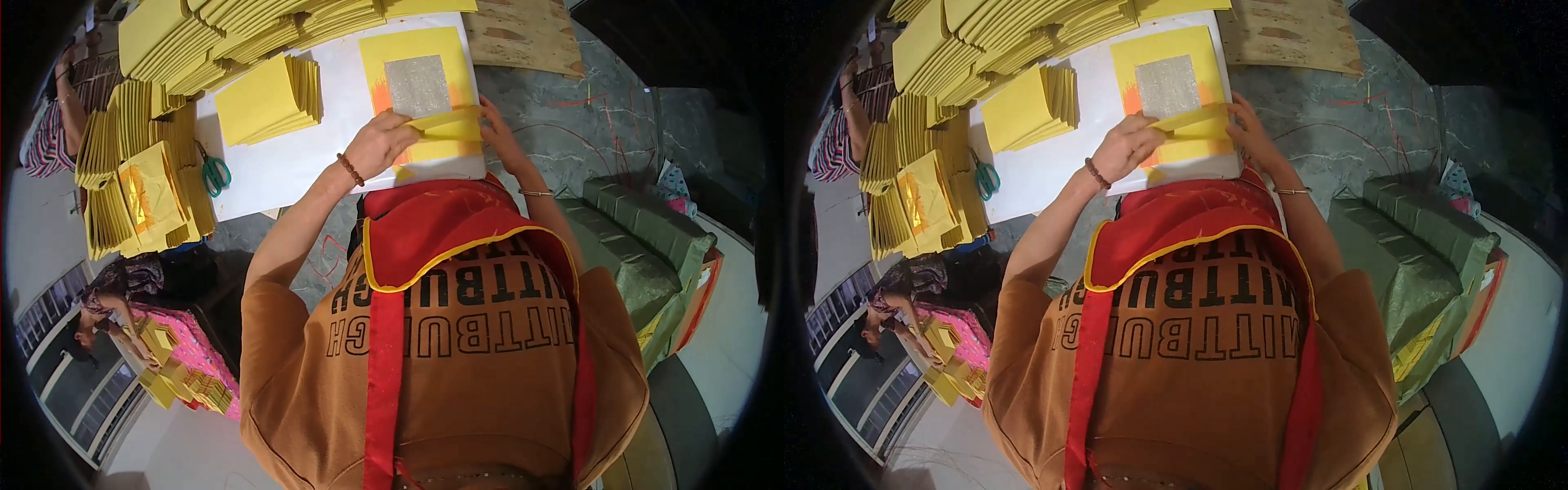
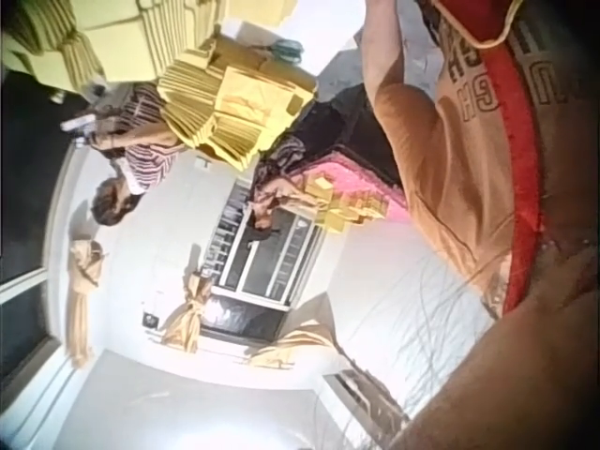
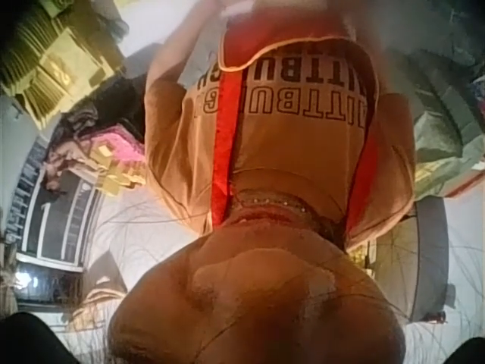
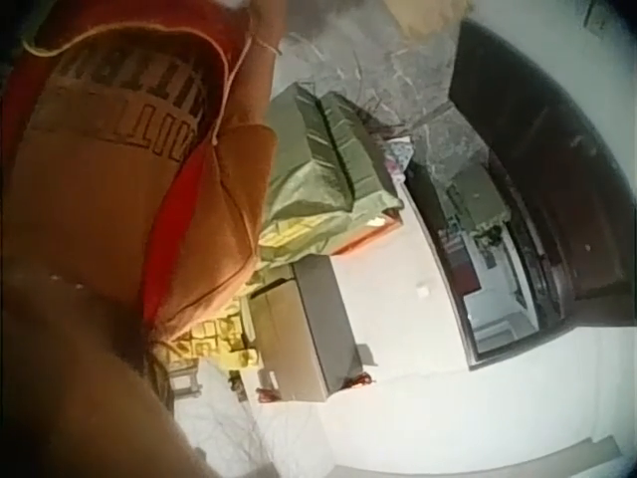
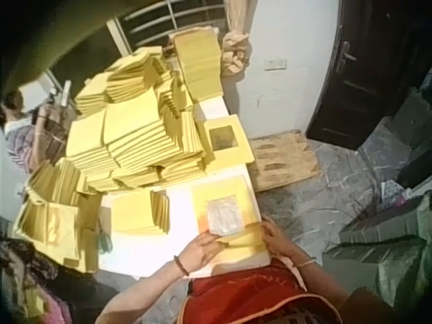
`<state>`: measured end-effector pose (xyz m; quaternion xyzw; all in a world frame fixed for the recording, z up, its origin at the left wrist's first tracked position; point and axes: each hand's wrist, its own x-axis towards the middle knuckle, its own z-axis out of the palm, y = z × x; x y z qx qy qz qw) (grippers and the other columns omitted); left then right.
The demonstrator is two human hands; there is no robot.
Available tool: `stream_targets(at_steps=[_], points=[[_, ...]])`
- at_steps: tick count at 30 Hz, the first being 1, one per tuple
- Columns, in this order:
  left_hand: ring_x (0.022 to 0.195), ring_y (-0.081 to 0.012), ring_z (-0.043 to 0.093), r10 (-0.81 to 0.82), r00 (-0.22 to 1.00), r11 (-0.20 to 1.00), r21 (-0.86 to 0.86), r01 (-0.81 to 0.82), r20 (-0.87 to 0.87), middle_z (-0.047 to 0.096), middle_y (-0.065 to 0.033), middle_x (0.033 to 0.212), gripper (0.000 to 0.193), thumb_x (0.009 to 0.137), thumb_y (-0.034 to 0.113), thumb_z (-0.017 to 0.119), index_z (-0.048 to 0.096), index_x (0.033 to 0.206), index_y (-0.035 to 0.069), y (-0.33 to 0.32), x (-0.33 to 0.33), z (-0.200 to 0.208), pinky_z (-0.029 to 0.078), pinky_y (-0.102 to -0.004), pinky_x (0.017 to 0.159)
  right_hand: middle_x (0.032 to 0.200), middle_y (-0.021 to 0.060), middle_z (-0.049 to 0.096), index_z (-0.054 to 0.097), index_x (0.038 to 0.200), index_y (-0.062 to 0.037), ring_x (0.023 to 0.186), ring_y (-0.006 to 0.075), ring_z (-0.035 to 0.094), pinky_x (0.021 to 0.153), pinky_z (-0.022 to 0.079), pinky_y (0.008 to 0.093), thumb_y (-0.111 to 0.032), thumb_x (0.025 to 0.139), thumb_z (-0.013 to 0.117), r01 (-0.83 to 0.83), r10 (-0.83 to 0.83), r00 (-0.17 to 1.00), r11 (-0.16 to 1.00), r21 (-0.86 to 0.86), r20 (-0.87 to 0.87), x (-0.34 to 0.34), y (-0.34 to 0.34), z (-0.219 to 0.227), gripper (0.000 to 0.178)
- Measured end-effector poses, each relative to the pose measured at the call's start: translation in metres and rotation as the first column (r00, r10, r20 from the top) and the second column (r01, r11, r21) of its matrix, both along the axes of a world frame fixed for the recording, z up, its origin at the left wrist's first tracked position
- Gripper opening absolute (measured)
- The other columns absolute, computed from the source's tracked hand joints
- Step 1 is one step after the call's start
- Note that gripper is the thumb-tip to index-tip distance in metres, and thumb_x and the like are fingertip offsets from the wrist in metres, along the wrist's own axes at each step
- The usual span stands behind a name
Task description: Folding and stacking sheets of yellow joss paper.
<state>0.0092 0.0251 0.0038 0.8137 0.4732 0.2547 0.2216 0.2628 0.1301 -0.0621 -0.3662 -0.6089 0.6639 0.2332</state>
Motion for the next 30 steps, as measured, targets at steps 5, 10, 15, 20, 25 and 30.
stream_targets(at_steps=[5, 10, 15, 20, 25, 30], points=[[0.082, -0.0331, 0.057, 0.287, 0.947, 0.958, -0.06, -0.281, 0.142, 0.055, -0.0148, 0.104, 0.016, 0.087, 0.008, 0.05, 0.052, 0.102, 0.005, 0.004, 0.007, 0.009, 0.049, -0.039, 0.068, 0.146, 0.0123, 0.015, 0.047, 0.124, -0.0088, 0.134, 0.0263, 0.019, 0.104, 0.026, 0.04, -0.023, 0.075, 0.069, -0.124, 0.124, 0.992, 0.992, 0.02, 0.017, 0.004, 0.001, 0.013, 0.056], [0.081, -0.0301, 0.058, 0.237, 0.971, 0.965, 0.117, -0.236, 0.01, 0.056, -0.0119, 0.1, 0.022, 0.084, 0.009, 0.053, 0.051, 0.106, 0.006, 0.002, 0.014, 0.01, 0.048, -0.0377, 0.068, 0.142, 0.0119, 0.021, 0.052, 0.117, -0.0089, 0.13, 0.0268, 0.026, 0.102, 0.029, 0.0382, -0.023, 0.074, 0.071, 0.059, -0.059, 0.998, 0.998, -0.008, -0.001, -0.009, 0.001, -0.003, 0.049], [0.085, -0.0238, 0.056, 0.218, 0.939, 0.974, 0.121, -0.192, -0.265, 0.058, -0.0081, 0.093, 0.04, 0.073, 0.008, 0.06, 0.052, 0.112, 0.007, -0.011, 0.017, 0.007, 0.046, -0.0341, 0.072, 0.139, 0.0124, 0.028, 0.058, 0.109, -0.0125, 0.128, 0.0295, 0.029, 0.101, 0.03, 0.0384, -0.017, 0.07, 0.071, 0.109, -0.11, 0.994, 0.984, 0.144, 0.001, -0.014, -0.008, -0.004, 0.042], [0.091, -0.0255, 0.053, 0.168, 0.97, 0.982, 0.115, -0.149, -0.177, 0.057, -0.0093, 0.098, 0.052, 0.067, 0.004, 0.062, 0.051, 0.117, 0.008, -0.012, 0.007, 0.005, 0.044, -0.0348, 0.077, 0.139, 0.0137, 0.032, 0.061, 0.099, -0.0111, 0.128, 0.0291, 0.031, 0.102, 0.028, 0.0392, -0.011, 0.066, 0.068, -0.05, -0.14, 0.97, 0.685, 0.727, 0.198, -0.019, -0.004, 0.014, 0.034], [0.099, -0.0311, 0.049, 0.324, 0.946, 0.942, 0.11, -0.318, -0.033, 0.053, -0.0129, 0.114, 0.057, 0.065, 0.0, 0.061, 0.049, 0.12, 0.009, -0.013, -0.009, -0.001, 0.039, -0.0395, 0.085, 0.135, 0.0104, 0.04, 0.061, 0.095, -0.0118, 0.126, 0.0307, 0.032, 0.104, 0.024, 0.0392, -0.007, 0.061, 0.066, -0.11, 0.064, 0.994, 0.737, 0.667, 0.093, -0.018, 0.007, 0.0, 0.034], [0.105, -0.0306, 0.046, 0.462, 0.866, 0.886, 0.134, -0.443, -0.192, 0.047, -0.0133, 0.121, 0.05, 0.07, 0.0, 0.054, 0.051, 0.118, 0.011, -0.004, -0.009, -0.02, 0.037, -0.0402, 0.085, 0.131, 0.0086, 0.044, 0.062, 0.09, -0.0136, 0.123, 0.0305, 0.035, 0.102, 0.025, 0.0409, -0.008, 0.056, 0.066, -0.047, 0.002, 0.998, 0.749, 0.661, 0.068, -0.023, 0.004, 0.006, 0.034]])
